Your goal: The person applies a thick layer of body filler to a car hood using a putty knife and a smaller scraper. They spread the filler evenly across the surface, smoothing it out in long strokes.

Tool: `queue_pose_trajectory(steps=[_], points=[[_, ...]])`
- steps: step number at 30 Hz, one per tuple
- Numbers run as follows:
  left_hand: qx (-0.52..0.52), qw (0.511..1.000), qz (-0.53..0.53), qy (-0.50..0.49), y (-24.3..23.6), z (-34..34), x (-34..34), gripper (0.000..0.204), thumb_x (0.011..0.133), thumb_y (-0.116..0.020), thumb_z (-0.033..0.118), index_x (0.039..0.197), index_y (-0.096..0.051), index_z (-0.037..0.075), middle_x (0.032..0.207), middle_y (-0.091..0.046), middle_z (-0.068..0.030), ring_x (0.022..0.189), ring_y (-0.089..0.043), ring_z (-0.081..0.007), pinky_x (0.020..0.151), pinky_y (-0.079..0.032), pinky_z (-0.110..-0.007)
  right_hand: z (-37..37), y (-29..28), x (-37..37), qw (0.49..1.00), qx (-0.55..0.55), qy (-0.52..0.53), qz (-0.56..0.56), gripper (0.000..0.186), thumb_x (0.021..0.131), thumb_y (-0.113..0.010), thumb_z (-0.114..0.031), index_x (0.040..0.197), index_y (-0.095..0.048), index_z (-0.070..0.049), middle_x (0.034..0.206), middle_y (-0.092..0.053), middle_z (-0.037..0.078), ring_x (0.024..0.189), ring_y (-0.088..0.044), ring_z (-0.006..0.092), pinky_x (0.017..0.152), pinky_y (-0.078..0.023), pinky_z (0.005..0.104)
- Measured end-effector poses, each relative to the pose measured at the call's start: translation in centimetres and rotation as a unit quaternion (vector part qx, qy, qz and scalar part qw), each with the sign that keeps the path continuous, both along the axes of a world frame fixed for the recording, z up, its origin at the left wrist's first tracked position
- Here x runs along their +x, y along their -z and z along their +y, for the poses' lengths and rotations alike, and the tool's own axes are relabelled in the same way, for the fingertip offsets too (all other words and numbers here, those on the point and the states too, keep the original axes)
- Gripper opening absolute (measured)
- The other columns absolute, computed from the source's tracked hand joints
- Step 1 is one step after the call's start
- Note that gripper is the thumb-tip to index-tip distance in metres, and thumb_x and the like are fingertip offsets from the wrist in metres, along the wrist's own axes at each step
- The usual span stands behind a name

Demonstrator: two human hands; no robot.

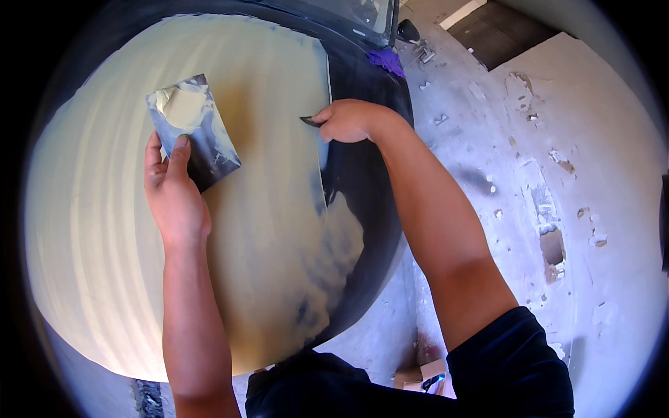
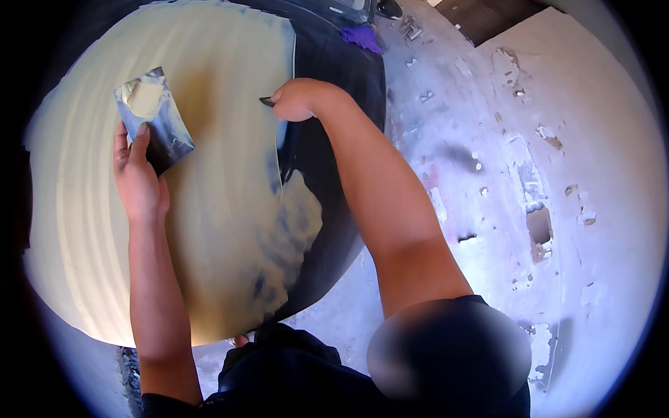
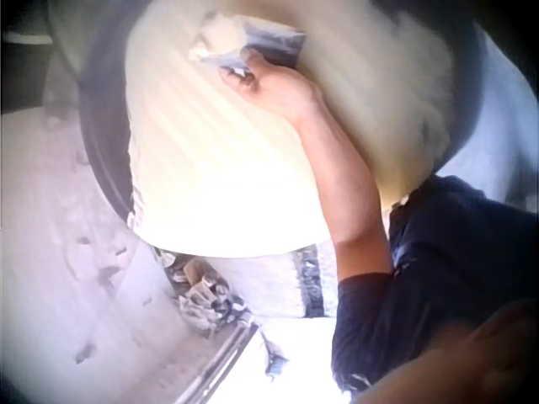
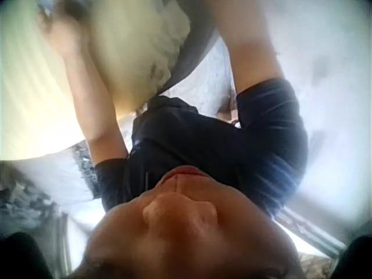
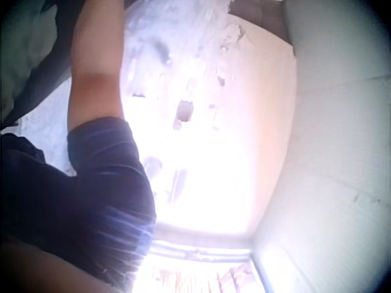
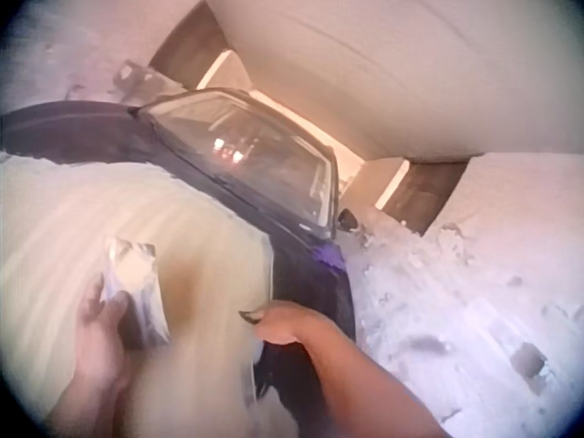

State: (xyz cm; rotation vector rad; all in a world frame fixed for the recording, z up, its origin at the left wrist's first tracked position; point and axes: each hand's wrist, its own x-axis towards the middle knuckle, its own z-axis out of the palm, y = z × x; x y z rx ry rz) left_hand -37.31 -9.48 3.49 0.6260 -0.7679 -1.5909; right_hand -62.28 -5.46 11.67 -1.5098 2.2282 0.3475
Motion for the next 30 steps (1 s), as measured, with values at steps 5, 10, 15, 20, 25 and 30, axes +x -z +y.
queue_pose_trajectory(steps=[5,10,15,20,25,30], points=[[-0.001,1.0,0.024,0.009,-0.1,-0.1,0.2,0.038,0.095,-0.049,0.008,0.131,-0.044,-0.001,0.119,-0.058,-0.0082,0.11,-0.051,-0.0141,0.098,-0.037,-0.029,3.3,0.4,2.1,0.999,-0.035,0.005,-0.017,0.053,0.076,-0.06,-0.019,0.128,-0.058,-0.007,0.122,-0.06,0.02,0.112,-0.057,0.0358,0.095,-0.044,0.0368],[0.0,1.0,-0.004,0.007,-0.3,-0.1,0.4,0.038,0.094,-0.049,0.008,0.131,-0.045,0.001,0.121,-0.058,-0.0082,0.109,-0.056,-0.0169,0.094,-0.044,-0.033,6.1,1.5,4.1,0.999,-0.035,0.018,0.017,0.052,0.08,-0.054,-0.021,0.132,-0.055,-0.012,0.132,-0.049,0.015,0.116,-0.051,0.0362,0.098,-0.041,0.0375],[-0.002,1.0,0.007,0.014,0.0,-0.4,0.5,0.034,0.094,-0.049,0.007,0.128,-0.048,0.001,0.118,-0.058,-0.0081,0.107,-0.056,-0.017,0.092,-0.045,-0.033,8.8,1.7,6.2,0.997,-0.066,0.031,0.018,0.051,0.08,-0.054,-0.02,0.131,-0.056,-0.012,0.13,-0.051,0.013,0.115,-0.053,0.035,0.098,-0.042,0.0382],[0.003,1.0,0.019,0.016,-0.1,-0.3,0.2,0.034,0.092,-0.048,0.004,0.126,-0.049,0.002,0.115,-0.06,-0.0077,0.104,-0.057,-0.0167,0.091,-0.046,-0.033,11.1,2.4,7.3,0.997,-0.073,0.035,0.008,0.054,0.079,-0.053,-0.02,0.133,-0.055,-0.021,0.133,-0.049,0.006,0.116,-0.048,0.0335,0.097,-0.041,0.0468],[-0.006,0.999,0.029,0.017,0.1,-0.5,0.4,0.035,0.09,-0.047,0.002,0.125,-0.048,0.0,0.115,-0.059,-0.0083,0.106,-0.053,-0.0154,0.094,-0.04,-0.031,13.4,2.5,9.0,0.994,-0.099,0.007,0.038,0.053,0.077,-0.057,-0.018,0.13,-0.057,-0.017,0.132,-0.051,0.005,0.107,-0.05,0.0348,0.092,-0.044,0.043],[-0.009,1.0,0.021,0.012,0.2,-0.6,0.2,0.035,0.09,-0.046,0.002,0.125,-0.048,0.001,0.115,-0.058,-0.0082,0.107,-0.054,-0.0156,0.094,-0.041,-0.031,15.2,3.4,9.4,0.995,-0.097,-0.014,0.033,0.055,0.078,-0.058,-0.021,0.132,-0.054,-0.017,0.131,-0.049,0.005,0.11,-0.047,0.0338,0.089,-0.042,0.0483]])
